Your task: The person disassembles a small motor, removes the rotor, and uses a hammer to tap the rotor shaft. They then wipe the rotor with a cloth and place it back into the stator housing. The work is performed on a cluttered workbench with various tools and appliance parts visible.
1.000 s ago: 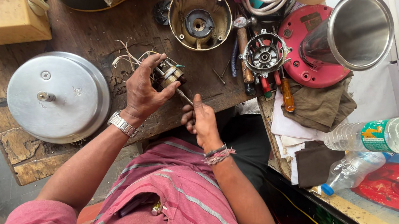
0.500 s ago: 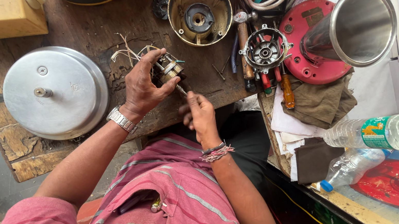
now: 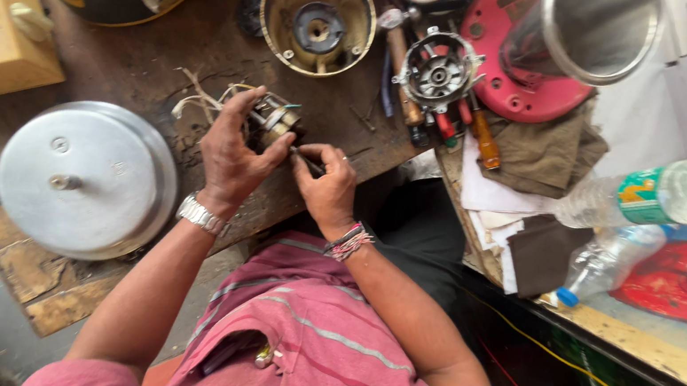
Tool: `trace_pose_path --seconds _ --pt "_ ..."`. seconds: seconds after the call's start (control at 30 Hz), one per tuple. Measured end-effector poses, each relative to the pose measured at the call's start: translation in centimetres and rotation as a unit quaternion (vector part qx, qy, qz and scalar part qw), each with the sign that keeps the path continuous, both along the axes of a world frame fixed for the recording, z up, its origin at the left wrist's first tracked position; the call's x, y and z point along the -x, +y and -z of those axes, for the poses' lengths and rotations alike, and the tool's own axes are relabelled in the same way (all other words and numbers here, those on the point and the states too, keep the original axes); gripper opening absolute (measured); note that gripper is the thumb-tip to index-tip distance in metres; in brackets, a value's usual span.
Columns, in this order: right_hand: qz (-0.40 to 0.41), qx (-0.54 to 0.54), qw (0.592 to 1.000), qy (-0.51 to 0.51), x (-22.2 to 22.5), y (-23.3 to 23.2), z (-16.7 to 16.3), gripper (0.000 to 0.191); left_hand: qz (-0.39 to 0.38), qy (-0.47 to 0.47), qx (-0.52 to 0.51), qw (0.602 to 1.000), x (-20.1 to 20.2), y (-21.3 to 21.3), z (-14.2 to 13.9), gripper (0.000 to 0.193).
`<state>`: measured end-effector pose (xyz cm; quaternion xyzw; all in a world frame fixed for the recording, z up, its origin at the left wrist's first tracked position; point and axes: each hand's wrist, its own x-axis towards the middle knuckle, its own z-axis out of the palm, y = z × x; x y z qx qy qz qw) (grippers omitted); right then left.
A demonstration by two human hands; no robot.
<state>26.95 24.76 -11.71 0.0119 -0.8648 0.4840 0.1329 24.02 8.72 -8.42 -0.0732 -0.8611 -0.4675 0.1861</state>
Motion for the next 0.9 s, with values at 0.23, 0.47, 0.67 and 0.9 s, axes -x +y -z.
trace_pose_path --seconds 0.23,0.47,0.67,0.9 --pt "-0.019 0.045 0.996 -0.069 -0.6 2.7 -0.2 0.019 -0.008 0.006 -0.004 1.000 0.2 0.2 0.2 0.071" --pt "-0.059 0.199 0.974 -0.094 -0.9 5.2 0.8 0.029 -0.039 -0.011 0.027 0.999 1.3 0.7 0.4 0.072" --pt "-0.061 0.163 0.979 -0.102 -0.9 5.9 1.8 0.023 -0.036 -0.070 -0.008 0.997 1.9 1.2 0.0 0.075" --pt "-0.062 0.133 0.984 -0.097 -1.1 6.2 1.4 0.023 -0.067 -0.098 0.093 0.989 2.4 1.3 -0.6 0.069"
